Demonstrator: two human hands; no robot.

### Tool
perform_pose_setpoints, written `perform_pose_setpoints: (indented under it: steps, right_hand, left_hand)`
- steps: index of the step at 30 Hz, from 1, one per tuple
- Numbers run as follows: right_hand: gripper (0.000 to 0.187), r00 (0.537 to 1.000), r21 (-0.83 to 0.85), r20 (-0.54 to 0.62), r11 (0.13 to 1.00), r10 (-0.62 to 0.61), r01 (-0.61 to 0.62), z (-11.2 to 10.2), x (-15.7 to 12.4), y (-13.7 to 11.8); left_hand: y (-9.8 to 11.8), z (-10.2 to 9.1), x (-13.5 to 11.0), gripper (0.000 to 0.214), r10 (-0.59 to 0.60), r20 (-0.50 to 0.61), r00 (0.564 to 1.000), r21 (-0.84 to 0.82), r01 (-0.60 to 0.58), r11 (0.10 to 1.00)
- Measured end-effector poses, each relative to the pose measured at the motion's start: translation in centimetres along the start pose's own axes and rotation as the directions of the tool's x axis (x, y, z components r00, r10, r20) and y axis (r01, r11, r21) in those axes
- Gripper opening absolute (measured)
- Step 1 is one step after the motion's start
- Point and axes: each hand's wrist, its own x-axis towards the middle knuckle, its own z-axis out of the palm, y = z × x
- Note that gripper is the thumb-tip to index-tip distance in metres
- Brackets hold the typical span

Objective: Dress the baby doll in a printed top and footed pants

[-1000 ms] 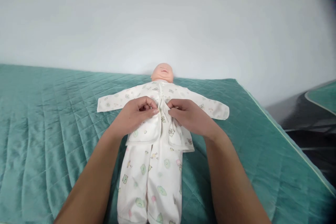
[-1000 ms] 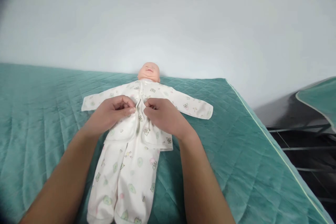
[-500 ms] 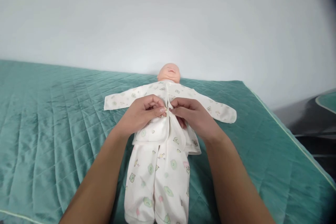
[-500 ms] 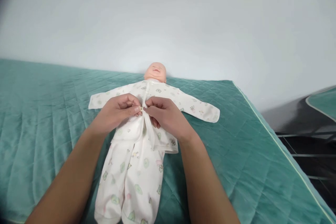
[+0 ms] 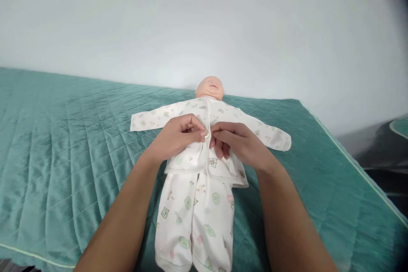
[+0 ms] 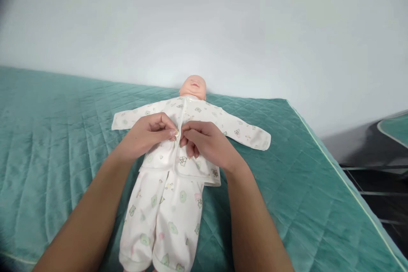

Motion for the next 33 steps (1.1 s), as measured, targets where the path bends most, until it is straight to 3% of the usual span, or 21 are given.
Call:
perform_pose_setpoints:
  steps: [7,12,24,29,33]
  right_hand:
    - [0.021,0.999,0.039,-0.041,0.999,0.03,-0.029,0.1,0.3,0.1]
    - [0.007,0.999,0.107,-0.047,0.994,-0.002,0.007,0.0,0.4,0.6]
    - [0.012,0.999,0.132,-0.016,0.99,-0.048,0.049,-0.1,0.4,1.0]
    - [0.013,0.998,0.121,-0.026,0.991,-0.056,0.059,0.1,0.5,1.0]
    - [0.012,0.998,0.131,-0.009,0.989,-0.07,0.07,0.1,0.5,1.2]
  left_hand:
    - [0.0,0.2,0.0,0.017,-0.012,-0.048,0.999,0.084,0.016,0.996]
    - [0.0,0.3,0.0,0.019,-0.012,-0.059,0.998,0.115,0.019,0.993]
    - [-0.3,-0.1,0.2,0.014,0.088,0.092,0.992,0.032,-0.092,0.995]
    - [-0.2,0.3,0.1,0.023,0.037,0.055,0.998,0.092,-0.042,0.995]
    - [-0.2,0.3,0.0,0.014,0.048,0.052,0.997,0.109,-0.053,0.993]
